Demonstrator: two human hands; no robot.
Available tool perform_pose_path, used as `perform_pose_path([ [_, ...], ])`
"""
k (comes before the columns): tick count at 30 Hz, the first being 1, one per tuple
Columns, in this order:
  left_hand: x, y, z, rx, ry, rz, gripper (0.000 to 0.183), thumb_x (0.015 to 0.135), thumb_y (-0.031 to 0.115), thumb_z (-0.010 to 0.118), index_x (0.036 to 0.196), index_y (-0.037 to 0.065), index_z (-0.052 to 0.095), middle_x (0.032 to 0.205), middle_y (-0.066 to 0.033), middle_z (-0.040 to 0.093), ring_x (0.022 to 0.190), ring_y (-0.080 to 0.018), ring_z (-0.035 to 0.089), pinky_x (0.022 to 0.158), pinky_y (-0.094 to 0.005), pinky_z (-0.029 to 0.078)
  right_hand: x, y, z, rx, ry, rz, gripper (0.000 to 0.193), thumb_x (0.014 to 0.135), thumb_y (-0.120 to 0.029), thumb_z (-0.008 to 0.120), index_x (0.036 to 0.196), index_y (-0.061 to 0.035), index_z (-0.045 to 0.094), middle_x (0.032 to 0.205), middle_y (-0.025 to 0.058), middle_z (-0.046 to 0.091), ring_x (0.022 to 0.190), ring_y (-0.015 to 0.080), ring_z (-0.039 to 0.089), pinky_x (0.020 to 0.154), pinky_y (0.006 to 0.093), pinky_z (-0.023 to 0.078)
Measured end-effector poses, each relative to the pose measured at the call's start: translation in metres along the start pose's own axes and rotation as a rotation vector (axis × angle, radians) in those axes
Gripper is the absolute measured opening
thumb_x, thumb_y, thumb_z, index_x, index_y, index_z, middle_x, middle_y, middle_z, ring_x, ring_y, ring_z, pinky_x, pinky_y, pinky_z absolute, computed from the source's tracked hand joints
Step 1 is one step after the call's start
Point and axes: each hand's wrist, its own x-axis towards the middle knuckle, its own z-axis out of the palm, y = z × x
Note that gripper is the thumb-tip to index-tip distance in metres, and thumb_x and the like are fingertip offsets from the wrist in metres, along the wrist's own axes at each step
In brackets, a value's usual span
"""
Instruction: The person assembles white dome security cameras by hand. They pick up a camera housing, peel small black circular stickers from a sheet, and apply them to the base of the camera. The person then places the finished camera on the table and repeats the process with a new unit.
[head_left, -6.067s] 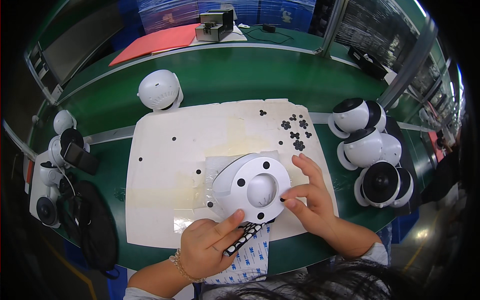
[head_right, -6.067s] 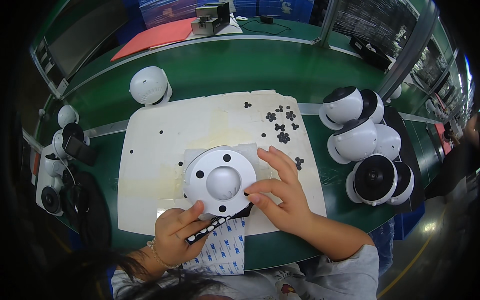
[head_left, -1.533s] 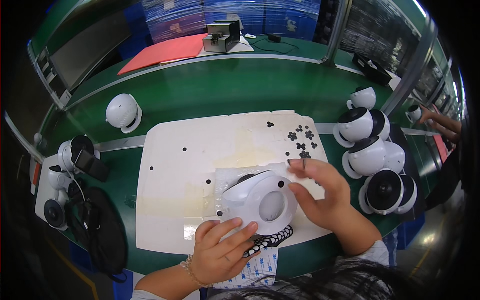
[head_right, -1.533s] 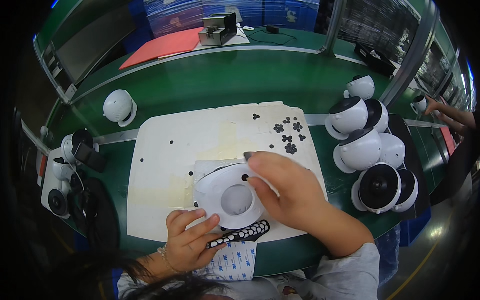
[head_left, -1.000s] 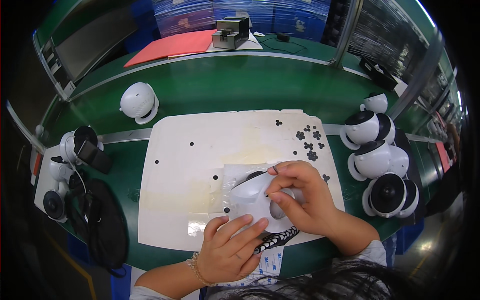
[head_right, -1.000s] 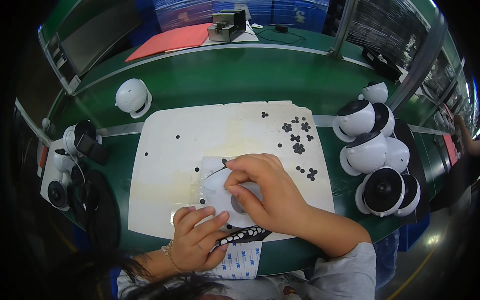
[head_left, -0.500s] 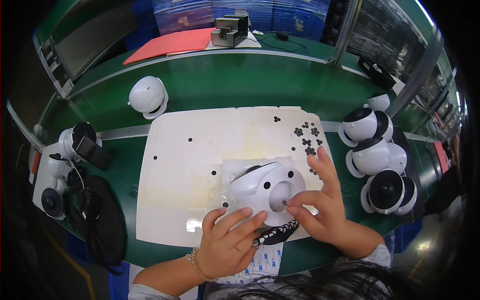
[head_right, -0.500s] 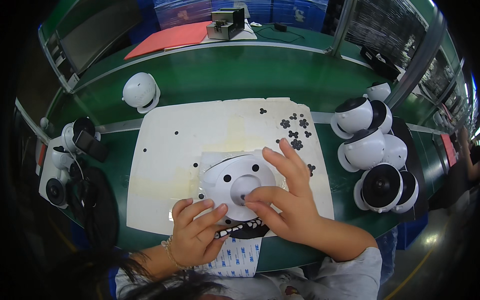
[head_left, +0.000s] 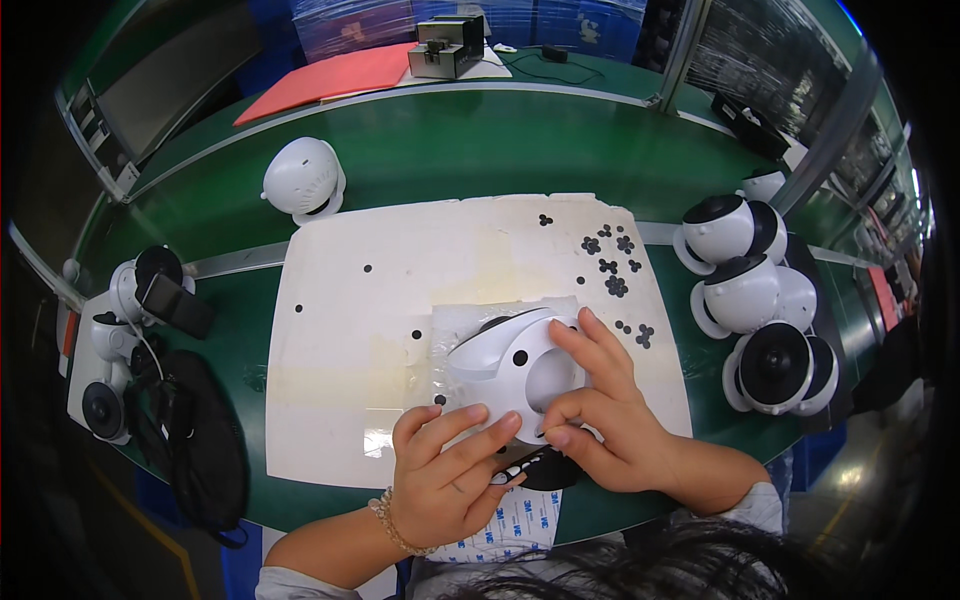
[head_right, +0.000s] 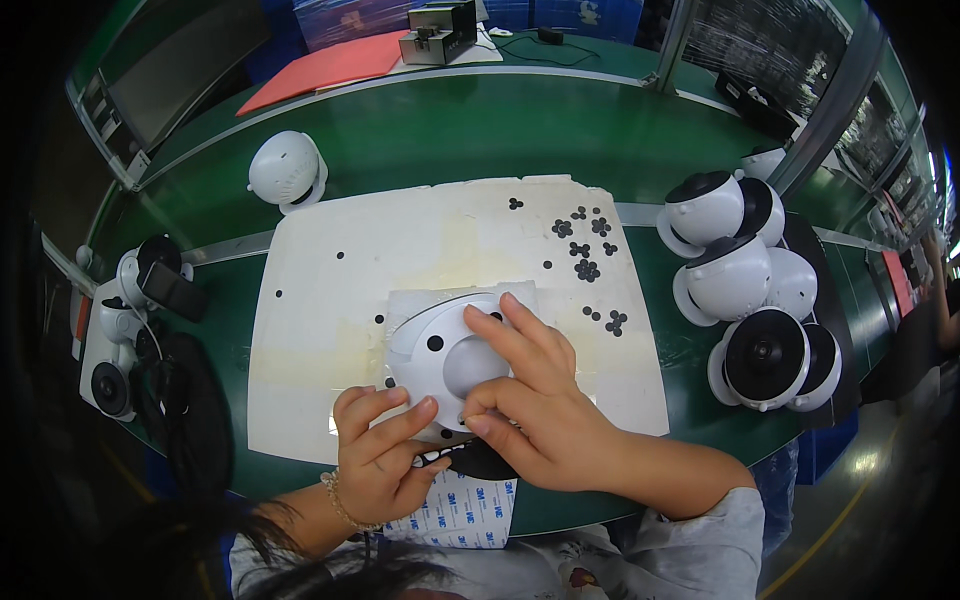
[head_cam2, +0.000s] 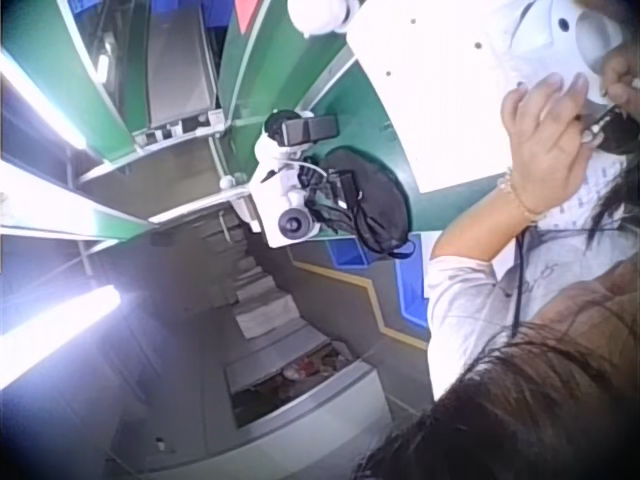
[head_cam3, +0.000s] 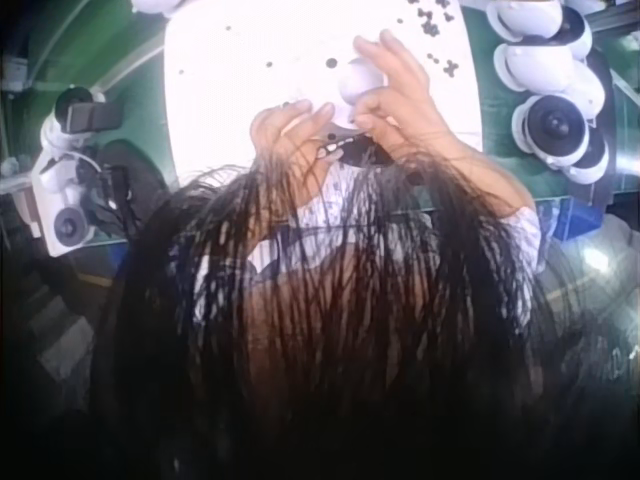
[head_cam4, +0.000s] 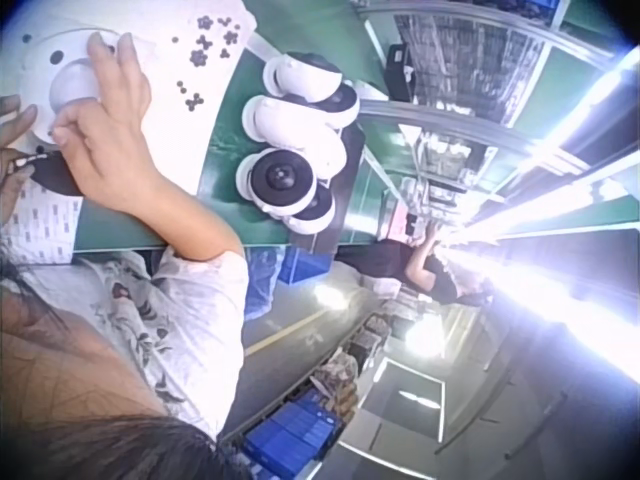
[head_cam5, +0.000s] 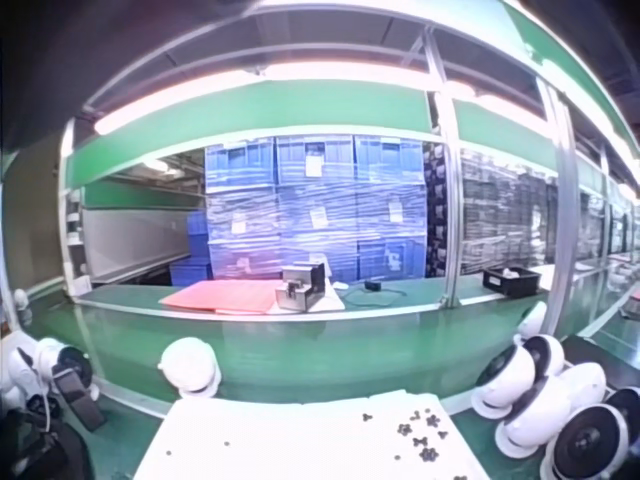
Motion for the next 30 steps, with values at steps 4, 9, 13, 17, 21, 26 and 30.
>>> perform_pose_path([
  [4,0.001,-0.001,0.002,-0.010,0.016,0.006,0.017,0.065,0.019,0.069,0.068,0.005,0.060,0.112,-0.0063,0.057,0.107,-0.0256,0.044,0.084,-0.0440,0.032,-0.003,-0.001,0.003,-0.173,0.087,-0.084,0.007,0.076,-0.016,0.061,0.082,-0.0121,0.060,0.132,0.0150,0.039,0.127,0.0356,0.025,0.099,0.0467,0.017],
  [9,0.001,0.000,0.003,-0.021,0.039,0.016,0.023,0.067,0.022,0.069,0.063,0.004,0.055,0.111,-0.0081,0.058,0.106,-0.0275,0.045,0.080,-0.0445,0.033,-0.020,0.006,0.007,-0.700,0.281,-0.422,0.016,0.072,-0.025,0.065,0.085,-0.0157,0.064,0.124,0.0076,0.048,0.120,0.0291,0.036,0.097,0.0441,0.019],
  [13,0.000,-0.002,0.002,-0.019,0.042,0.020,0.030,0.069,0.025,0.069,0.059,0.004,0.050,0.111,-0.0093,0.058,0.105,-0.0289,0.046,0.078,-0.0450,0.034,-0.022,-0.004,0.007,-0.564,0.301,-0.219,0.022,0.069,-0.028,0.067,0.088,-0.0165,0.066,0.122,0.0019,0.051,0.117,0.0261,0.037,0.093,0.0431,0.024],
  [17,0.004,0.002,0.000,-0.010,0.045,-0.019,0.021,0.066,0.025,0.070,0.067,0.007,0.058,0.115,-0.0013,0.057,0.104,-0.0217,0.048,0.083,-0.0387,0.033,-0.003,-0.013,0.006,-0.166,0.206,-0.182,0.021,0.066,-0.024,0.071,0.085,-0.0161,0.065,0.121,0.0018,0.051,0.117,0.0270,0.037,0.089,0.0419,0.026],
  [21,0.004,0.001,0.000,0.000,0.039,-0.014,0.023,0.065,0.026,0.071,0.063,0.007,0.057,0.115,-0.0008,0.058,0.103,-0.0216,0.048,0.083,-0.0390,0.033,-0.009,-0.007,0.010,-0.212,0.161,-0.328,0.016,0.065,-0.018,0.072,0.078,-0.0148,0.062,0.123,0.0048,0.049,0.118,0.0301,0.034,0.089,0.0400,0.028],
  [26,0.002,0.001,-0.001,0.008,0.026,-0.025,0.025,0.065,0.028,0.071,0.061,0.008,0.056,0.115,0.0001,0.058,0.103,-0.0212,0.048,0.083,-0.0389,0.033,-0.020,0.007,-0.006,-0.011,0.188,0.001,0.010,0.075,-0.016,0.065,0.082,-0.0105,0.061,0.130,0.0124,0.041,0.126,0.0358,0.026,0.098,0.0441,0.023],
  [30,0.002,0.001,0.000,0.030,0.012,-0.017,0.026,0.065,0.028,0.071,0.060,0.008,0.055,0.115,0.0000,0.057,0.104,-0.0211,0.047,0.083,-0.0389,0.033,-0.026,0.018,-0.009,0.096,0.172,0.152,0.010,0.083,-0.017,0.058,0.089,-0.0088,0.059,0.134,0.0173,0.035,0.128,0.0392,0.020,0.102,0.0469,0.017],
])
